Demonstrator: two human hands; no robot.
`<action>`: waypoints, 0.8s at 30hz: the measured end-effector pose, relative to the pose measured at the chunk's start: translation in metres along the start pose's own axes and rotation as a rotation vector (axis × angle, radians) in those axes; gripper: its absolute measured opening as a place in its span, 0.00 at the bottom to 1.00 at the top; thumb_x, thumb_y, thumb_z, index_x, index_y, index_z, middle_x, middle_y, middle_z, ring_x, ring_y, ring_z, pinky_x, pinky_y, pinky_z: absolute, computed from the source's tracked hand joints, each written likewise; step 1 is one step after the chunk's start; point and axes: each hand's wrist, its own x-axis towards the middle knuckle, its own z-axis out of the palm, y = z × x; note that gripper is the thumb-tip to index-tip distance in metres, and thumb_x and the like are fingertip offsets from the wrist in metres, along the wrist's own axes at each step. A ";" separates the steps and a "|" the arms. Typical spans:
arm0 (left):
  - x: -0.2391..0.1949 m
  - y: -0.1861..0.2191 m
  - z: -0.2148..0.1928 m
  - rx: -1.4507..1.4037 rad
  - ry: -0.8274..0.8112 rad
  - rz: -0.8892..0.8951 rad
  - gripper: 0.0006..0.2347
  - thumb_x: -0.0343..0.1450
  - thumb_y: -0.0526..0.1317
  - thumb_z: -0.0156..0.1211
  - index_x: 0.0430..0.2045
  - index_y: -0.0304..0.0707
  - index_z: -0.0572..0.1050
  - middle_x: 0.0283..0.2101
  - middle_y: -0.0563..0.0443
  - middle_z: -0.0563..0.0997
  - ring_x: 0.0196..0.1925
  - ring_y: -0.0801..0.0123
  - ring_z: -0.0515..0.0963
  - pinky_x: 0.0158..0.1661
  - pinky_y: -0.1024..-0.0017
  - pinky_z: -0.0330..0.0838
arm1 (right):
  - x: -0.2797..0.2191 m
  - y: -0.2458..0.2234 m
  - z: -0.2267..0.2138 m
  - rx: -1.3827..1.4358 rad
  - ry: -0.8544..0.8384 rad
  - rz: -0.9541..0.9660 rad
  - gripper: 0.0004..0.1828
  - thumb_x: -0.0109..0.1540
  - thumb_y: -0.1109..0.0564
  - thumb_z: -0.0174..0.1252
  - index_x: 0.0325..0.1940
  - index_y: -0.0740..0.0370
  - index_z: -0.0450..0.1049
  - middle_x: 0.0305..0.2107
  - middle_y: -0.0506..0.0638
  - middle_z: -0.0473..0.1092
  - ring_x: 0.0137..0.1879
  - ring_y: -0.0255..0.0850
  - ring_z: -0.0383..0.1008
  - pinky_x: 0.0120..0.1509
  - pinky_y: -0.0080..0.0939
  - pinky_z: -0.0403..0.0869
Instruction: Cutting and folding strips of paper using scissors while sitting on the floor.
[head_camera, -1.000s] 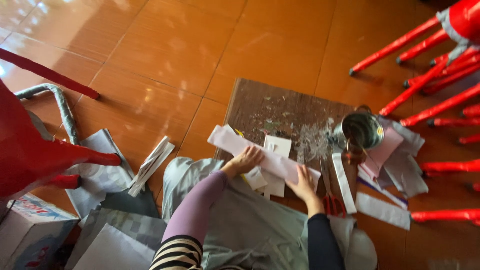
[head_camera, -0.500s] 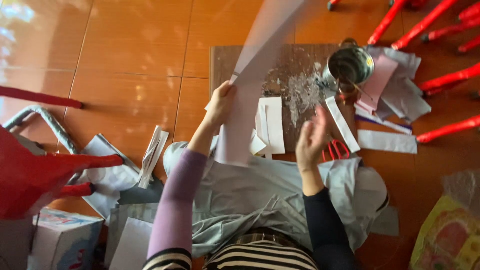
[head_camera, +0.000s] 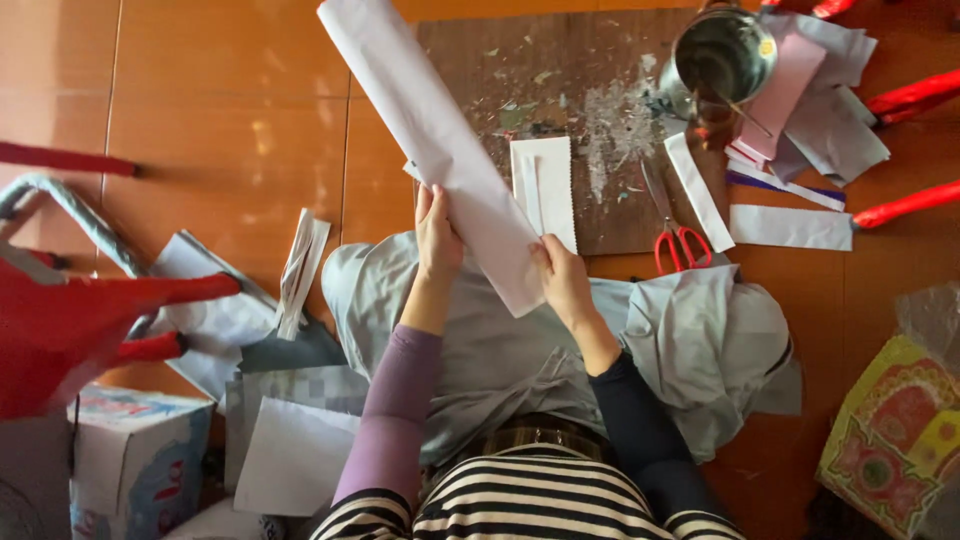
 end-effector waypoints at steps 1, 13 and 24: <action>0.003 0.001 -0.004 -0.003 0.010 0.004 0.18 0.80 0.37 0.45 0.68 0.37 0.60 0.61 0.48 0.72 0.61 0.67 0.74 0.61 0.66 0.69 | 0.000 -0.003 -0.004 -0.004 -0.011 -0.002 0.13 0.73 0.52 0.51 0.48 0.65 0.73 0.28 0.61 0.75 0.29 0.48 0.75 0.34 0.47 0.73; 0.054 0.009 -0.079 -0.187 0.176 -0.018 0.19 0.76 0.42 0.58 0.60 0.33 0.67 0.54 0.44 0.78 0.54 0.59 0.78 0.56 0.58 0.74 | 0.008 0.036 -0.027 0.245 -0.146 -0.045 0.13 0.68 0.56 0.58 0.50 0.69 0.77 0.32 0.49 0.75 0.35 0.37 0.70 0.39 0.36 0.69; 0.005 -0.050 -0.045 -0.161 -0.110 -0.273 0.20 0.76 0.43 0.59 0.61 0.36 0.66 0.56 0.49 0.76 0.58 0.63 0.77 0.58 0.60 0.72 | 0.088 -0.005 0.016 0.656 0.129 0.040 0.06 0.69 0.59 0.60 0.41 0.65 0.75 0.29 0.40 0.68 0.35 0.26 0.66 0.38 0.31 0.70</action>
